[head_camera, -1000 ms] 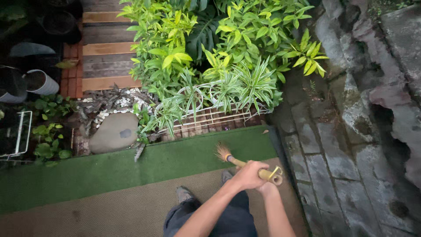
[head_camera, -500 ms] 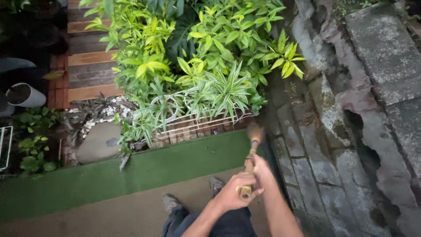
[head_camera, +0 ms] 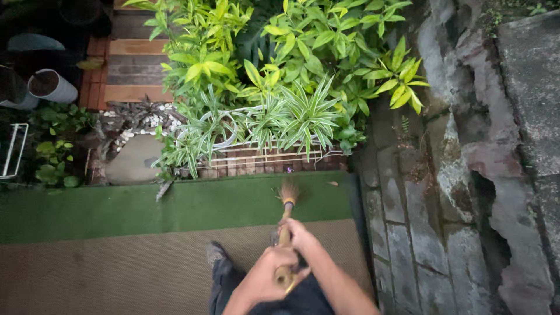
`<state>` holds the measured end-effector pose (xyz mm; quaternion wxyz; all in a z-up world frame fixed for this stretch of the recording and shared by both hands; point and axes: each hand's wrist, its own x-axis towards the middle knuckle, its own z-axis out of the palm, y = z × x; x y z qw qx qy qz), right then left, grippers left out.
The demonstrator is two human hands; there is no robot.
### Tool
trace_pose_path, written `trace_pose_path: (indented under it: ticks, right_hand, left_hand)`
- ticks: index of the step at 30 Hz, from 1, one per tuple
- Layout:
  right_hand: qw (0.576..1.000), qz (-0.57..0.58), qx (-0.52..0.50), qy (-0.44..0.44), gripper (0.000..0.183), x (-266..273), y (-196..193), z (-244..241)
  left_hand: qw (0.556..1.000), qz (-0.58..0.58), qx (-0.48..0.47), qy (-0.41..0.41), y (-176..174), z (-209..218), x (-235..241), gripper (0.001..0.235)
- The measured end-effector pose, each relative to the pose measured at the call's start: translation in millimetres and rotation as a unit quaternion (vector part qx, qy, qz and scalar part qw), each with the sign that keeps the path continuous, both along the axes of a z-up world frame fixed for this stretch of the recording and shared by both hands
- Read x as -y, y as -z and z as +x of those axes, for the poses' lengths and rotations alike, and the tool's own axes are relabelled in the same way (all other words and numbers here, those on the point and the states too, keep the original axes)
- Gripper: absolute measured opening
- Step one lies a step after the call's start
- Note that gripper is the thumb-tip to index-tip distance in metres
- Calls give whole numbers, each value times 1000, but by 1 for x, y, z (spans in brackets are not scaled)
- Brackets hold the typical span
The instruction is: The person sweeps a tiled and wooden walkway in a garden area using a broom. They move along the path, sweeping debris from the ground and around potted plants.
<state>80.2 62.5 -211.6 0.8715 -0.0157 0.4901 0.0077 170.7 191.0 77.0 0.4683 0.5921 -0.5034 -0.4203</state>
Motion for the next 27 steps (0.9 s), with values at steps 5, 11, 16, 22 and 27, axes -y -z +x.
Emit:
trace_pose_path:
  ticks: [5,11,16,22,27]
  right_hand:
    - [995,-1,-59,77,21,6,1,-34]
    - [974,-152,-160,-45,17,87,5,-63]
    - [977,-163,-36,-134,13,48,1,-10]
    - [949,-178,41,-257,13,-49,-26,86]
    - [984,-40,41,-167,11,-61,-9,103]
  left_hand:
    - [998,-53,-23,-1,-12,-3,-8,43]
    - [996,-50,-57,-38,23,-27,48,38]
    - [999,-34,-11,-3,23,-17,50,12]
    - [996,-22,68,-45,-31,22,-15,13]
    - [995,-1,57,-86,-54,37,-52,36]
